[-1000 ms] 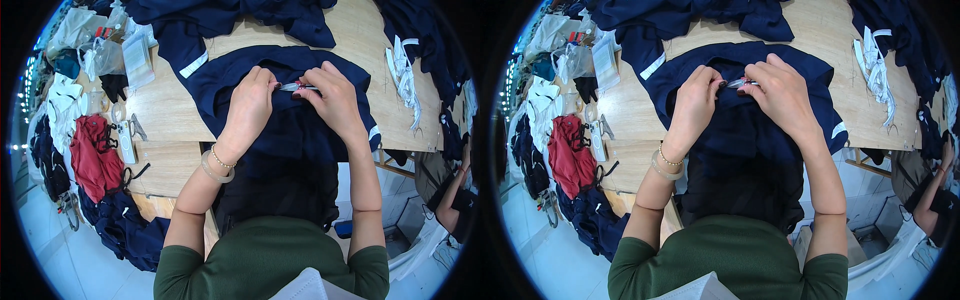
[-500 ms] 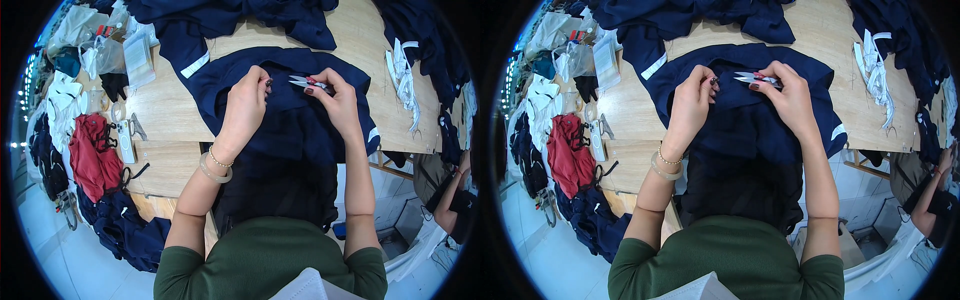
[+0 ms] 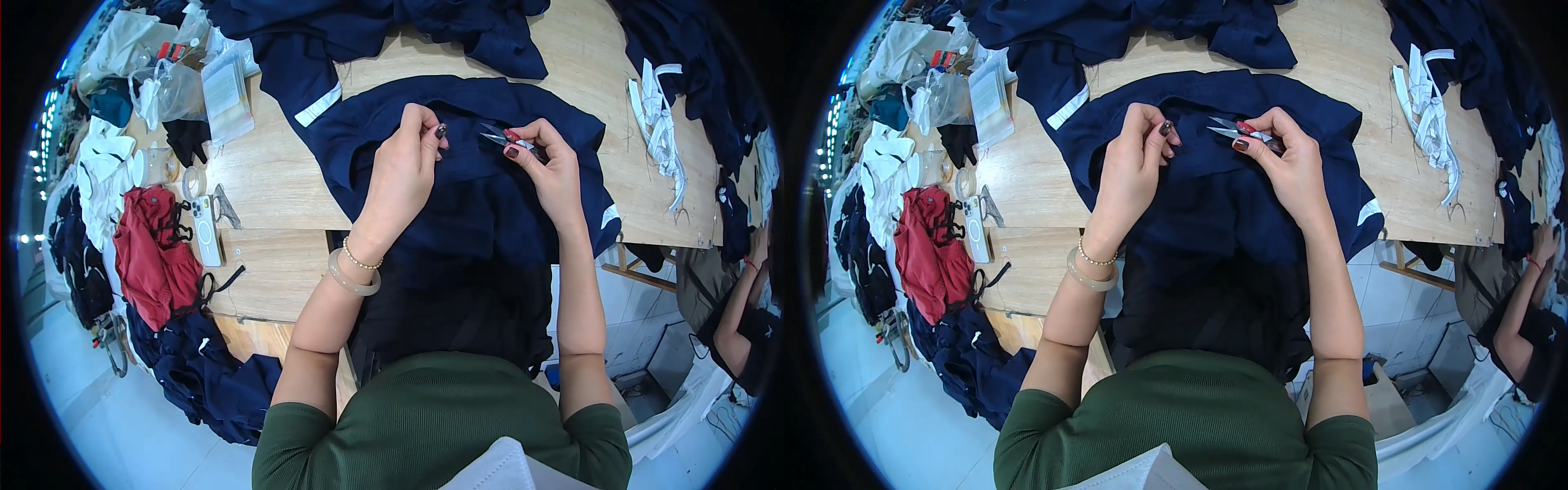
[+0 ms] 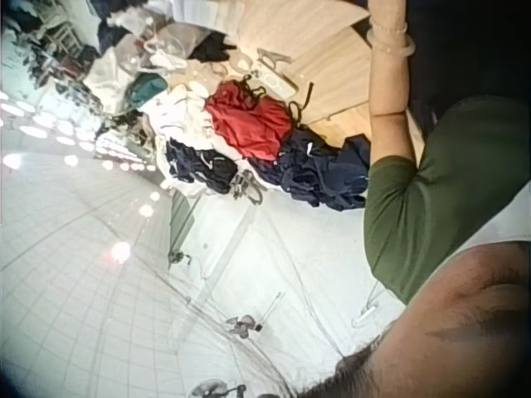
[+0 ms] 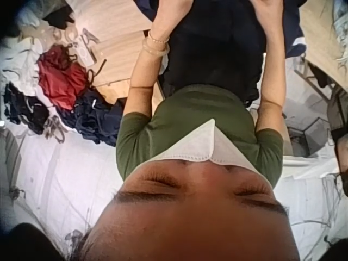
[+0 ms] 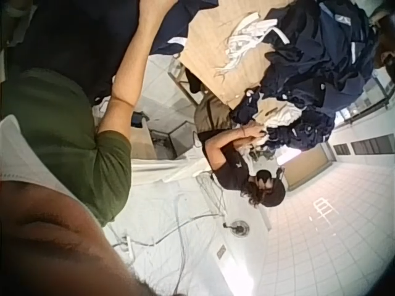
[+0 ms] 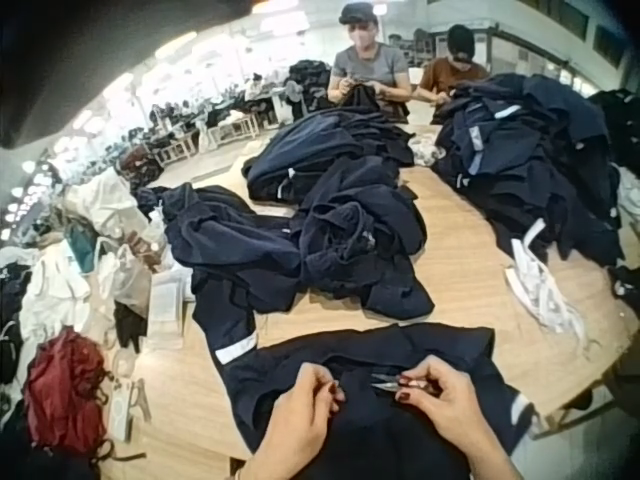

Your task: Trimming excess threads and inspecting navy blue garments using small snips in a factory setting.

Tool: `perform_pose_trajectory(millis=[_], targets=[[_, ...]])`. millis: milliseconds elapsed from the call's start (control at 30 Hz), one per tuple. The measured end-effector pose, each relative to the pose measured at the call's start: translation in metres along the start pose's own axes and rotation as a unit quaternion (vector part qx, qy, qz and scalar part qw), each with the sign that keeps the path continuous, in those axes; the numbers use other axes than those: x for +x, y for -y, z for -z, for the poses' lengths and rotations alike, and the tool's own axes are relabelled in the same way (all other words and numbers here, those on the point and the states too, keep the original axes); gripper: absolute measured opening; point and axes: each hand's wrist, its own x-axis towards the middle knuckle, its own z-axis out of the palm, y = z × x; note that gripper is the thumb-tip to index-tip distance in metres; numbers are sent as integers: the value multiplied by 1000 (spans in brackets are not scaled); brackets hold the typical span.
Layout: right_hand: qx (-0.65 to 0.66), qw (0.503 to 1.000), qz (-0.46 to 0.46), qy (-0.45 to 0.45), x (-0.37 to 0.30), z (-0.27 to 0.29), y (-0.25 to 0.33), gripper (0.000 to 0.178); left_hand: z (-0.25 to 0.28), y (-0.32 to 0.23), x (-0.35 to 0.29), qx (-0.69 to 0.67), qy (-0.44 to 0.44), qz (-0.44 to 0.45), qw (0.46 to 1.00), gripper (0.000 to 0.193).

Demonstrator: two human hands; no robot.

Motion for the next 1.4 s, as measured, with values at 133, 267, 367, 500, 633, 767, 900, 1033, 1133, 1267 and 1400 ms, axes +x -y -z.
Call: perform_pose_trajectory(millis=[133,267,367,500,633,767,900,1033,1133,1267,1400], targets=[[14,1000,5,-1,0,-2,-1,20,3,3,-2,131,60,-84,986,18],[11,1000,-3,-1,0,-2,-3,20,-3,10,1,179,55,-79,979,19],[5,1000,-10,1,-1,-1,-5,19,-4,6,2,127,44,-11,991,13],[38,999,-15,-2,-2,-1,-7,17,-2,0,0,199,71,-154,965,9],[42,999,-18,-3,-3,-1,-7,17,-6,5,1,247,44,-186,950,10],[33,999,-20,-3,-4,1,-10,17,-4,-6,1,169,40,-38,984,11],[41,999,-20,-6,-4,1,-11,18,-4,-4,-3,221,61,-170,958,10],[46,999,-21,-9,-5,-1,-11,18,-9,4,-3,269,44,-207,940,13],[46,999,-22,-6,-5,0,-12,18,-8,4,-3,244,41,-130,960,17],[54,998,-27,-8,-7,1,-12,17,-8,-8,-6,217,31,-94,971,17],[68,997,-28,-8,-6,0,-10,16,-7,-3,-4,279,32,-221,934,16]])
